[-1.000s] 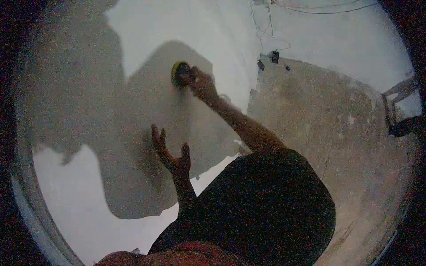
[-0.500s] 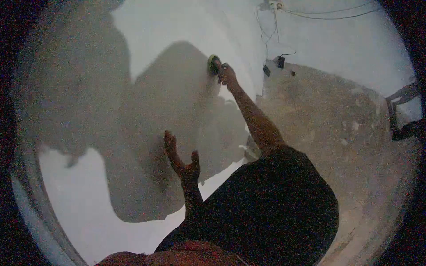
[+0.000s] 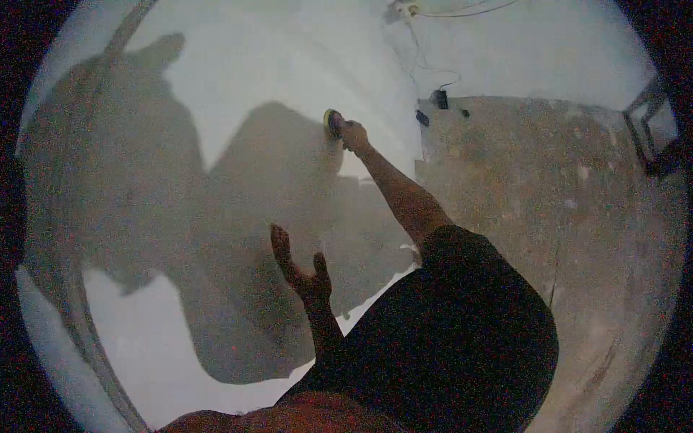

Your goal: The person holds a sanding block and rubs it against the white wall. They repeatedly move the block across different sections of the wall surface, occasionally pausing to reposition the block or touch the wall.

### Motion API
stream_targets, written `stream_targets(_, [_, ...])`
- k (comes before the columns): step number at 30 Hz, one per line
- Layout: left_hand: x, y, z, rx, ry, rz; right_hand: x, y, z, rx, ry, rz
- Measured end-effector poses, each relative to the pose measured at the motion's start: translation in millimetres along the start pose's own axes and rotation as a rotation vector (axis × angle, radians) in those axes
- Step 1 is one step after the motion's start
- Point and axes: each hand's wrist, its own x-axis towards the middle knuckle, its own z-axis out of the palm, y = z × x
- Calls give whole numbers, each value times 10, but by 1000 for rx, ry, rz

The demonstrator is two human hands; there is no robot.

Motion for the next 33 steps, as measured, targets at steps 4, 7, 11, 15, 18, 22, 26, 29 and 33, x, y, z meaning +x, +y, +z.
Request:
stream_targets(4, [157,81,8,34,-20,-26,-126,131,112,-91,-58,-41])
stream_targets(7, [121,105,107,22,-52,-34,-749,329,220,-300,-173,-367])
stream_targets(11, [83,60,110,-15,-75,0,-906,-107,18,-179,-252,20])
stream_targets(15, [121,74,154,-33,-45,-11,-249,395,141,-306,-210,62])
stream_targets(18, [113,-92,207,-68,-52,-8,-907,85,348,-306,-347,-107])
stream_targets(22, [-128,-2,110,36,-122,35,-1136,369,431,-387,-350,-385])
stream_targets(26, [-280,139,-25,13,-90,46,-817,544,425,-527,-215,-386])
stream_targets(29, [-493,129,-153,-149,-21,-55,-1787,-66,473,-213,-331,-139])
stream_targets(33, [-890,181,-389,-82,-46,12,-2287,276,616,-91,-229,-374])
